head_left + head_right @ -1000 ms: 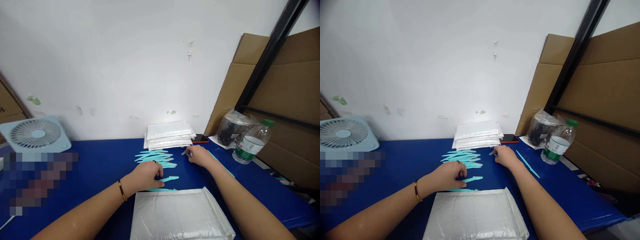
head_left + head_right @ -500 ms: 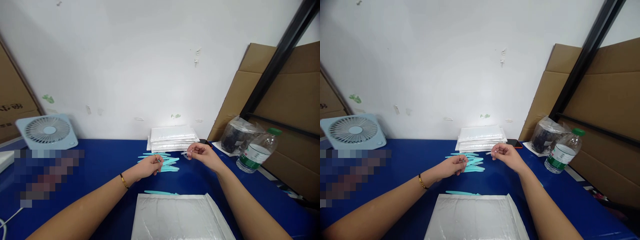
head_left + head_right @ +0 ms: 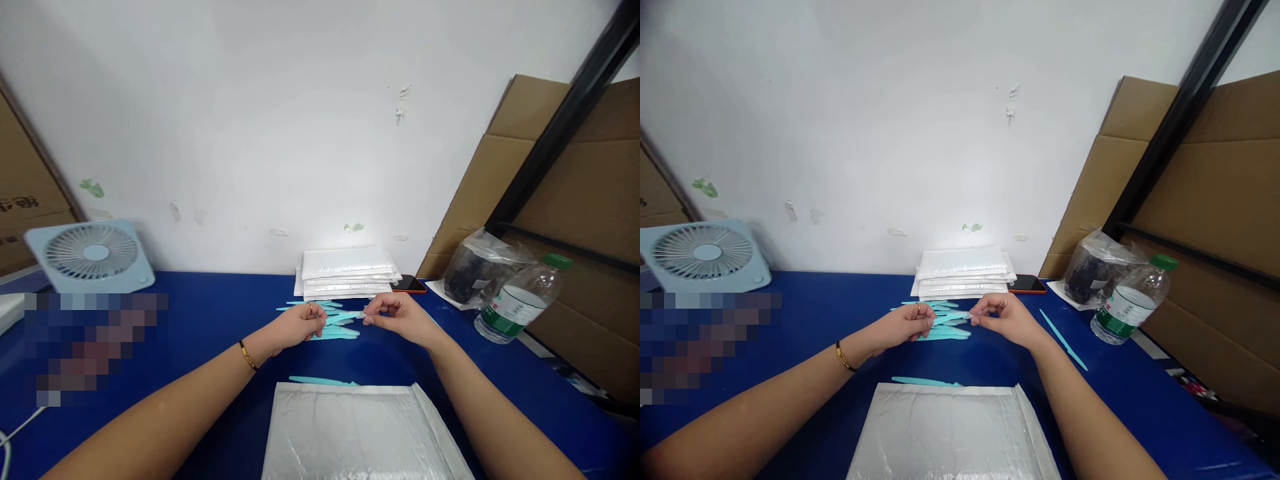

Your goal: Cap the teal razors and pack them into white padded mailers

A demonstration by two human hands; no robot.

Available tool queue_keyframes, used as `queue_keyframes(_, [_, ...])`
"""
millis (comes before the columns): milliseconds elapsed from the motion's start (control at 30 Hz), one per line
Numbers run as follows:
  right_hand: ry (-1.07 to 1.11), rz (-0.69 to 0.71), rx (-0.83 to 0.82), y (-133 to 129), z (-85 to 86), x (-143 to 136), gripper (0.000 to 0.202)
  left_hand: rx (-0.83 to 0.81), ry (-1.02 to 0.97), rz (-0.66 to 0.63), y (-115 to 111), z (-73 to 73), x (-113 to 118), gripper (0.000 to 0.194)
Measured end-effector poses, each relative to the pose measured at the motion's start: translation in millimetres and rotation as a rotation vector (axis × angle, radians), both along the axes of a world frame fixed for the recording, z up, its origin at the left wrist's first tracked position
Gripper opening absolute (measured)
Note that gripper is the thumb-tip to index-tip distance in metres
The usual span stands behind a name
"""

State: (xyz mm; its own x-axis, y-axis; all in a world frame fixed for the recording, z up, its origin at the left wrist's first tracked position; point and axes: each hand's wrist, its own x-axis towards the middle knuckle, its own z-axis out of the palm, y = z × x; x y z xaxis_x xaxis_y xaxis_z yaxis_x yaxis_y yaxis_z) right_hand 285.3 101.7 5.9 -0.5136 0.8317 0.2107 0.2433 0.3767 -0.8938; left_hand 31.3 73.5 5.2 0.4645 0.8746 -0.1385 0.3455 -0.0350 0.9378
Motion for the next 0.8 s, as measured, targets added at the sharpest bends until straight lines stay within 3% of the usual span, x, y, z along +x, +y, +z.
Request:
queue_keyframes(200, [-0.132,0.027,0.071,1,1.8,2,0.025,0.068,0.092,-0.042,3,-9.9,0,0.025])
queue_keyframes(333, [-0.401,-0.293,0.340,20,-0.5,31,0.020,0.411,0.312,0.089,2,-10.4,1,0.029])
queue_keyframes(400, [-0.555,-0.336,0.413,29,-7.7,37,0.019,0.559,0.401,0.096,-3,-5.4,1,0.029])
queue_keyframes(467, [-0.658,-0.276,0.448,35,-16.5,35,0.022,0.526,0.440,-0.064,-8,0.3,1,0.023])
queue_keyframes(533, [-0.737,-0.232,0.470,38,-23.7,26,0.024,0.390,0.451,-0.268,-11,3.4,1,0.022])
queue_keyframes(600, [-0.835,-0.255,0.472,38,-27.5,18,0.021,0.308,0.470,-0.356,-12,2.2,1,0.023])
queue_keyframes(700, [-0.965,-0.353,0.451,37,-28.4,11,0.020,0.424,0.525,-0.255,-10,-4.3,2,0.015])
queue_keyframes(800, [-0.869,-0.391,0.411,35,-26.6,11,0.020,0.587,0.551,-0.154,-8,-9.2,3,0.017])
